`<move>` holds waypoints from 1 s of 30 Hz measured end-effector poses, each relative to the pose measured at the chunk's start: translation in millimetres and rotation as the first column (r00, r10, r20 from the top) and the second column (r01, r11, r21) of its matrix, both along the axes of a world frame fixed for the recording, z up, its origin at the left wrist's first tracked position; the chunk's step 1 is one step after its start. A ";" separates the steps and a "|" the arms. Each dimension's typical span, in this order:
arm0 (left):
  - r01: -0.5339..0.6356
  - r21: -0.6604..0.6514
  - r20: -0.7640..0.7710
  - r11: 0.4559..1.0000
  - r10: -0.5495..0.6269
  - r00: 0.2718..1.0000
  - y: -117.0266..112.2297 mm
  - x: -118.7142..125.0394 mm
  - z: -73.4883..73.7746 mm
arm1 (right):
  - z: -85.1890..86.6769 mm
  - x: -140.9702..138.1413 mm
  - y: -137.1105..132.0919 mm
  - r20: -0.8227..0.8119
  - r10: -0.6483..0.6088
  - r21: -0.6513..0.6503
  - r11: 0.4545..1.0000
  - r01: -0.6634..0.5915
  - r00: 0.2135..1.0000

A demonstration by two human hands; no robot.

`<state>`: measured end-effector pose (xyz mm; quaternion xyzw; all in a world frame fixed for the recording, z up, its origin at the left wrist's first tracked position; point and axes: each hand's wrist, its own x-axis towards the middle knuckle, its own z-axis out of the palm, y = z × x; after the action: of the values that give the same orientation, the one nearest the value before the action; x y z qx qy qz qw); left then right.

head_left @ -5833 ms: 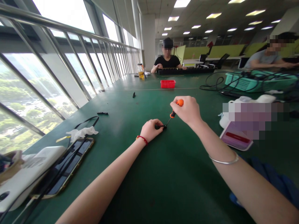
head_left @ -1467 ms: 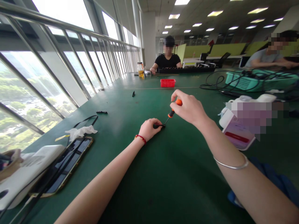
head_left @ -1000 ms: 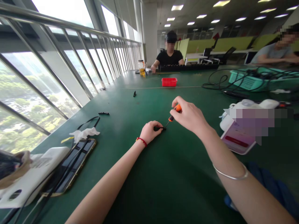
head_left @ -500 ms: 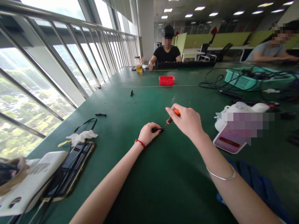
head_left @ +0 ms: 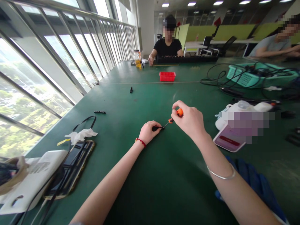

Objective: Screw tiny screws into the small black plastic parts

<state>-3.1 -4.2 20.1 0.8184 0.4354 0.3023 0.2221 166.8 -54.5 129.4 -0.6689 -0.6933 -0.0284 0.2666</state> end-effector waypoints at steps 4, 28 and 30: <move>0.002 0.007 0.005 1.000 -0.002 1.000 0.3 0.0 0.2 | -1.2 -0.2 0.4 -0.068 0.021 0.001 1.000 -0.021 0.997; 0.008 0.062 -0.012 0.998 -0.007 1.000 -3.6 1.8 -8.4 | -8.9 -8.4 -6.0 -0.032 -0.047 0.066 0.997 0.049 0.998; 0.010 0.064 -0.013 0.998 -0.009 1.000 -3.4 2.2 -10.7 | -9.9 -8.8 -6.8 -0.028 -0.042 0.086 0.995 0.044 0.999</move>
<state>-0.9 -7.7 9.5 0.8290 0.4230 0.3100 0.1943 158.0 -61.3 119.4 -0.6718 -0.6734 -0.0553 0.3034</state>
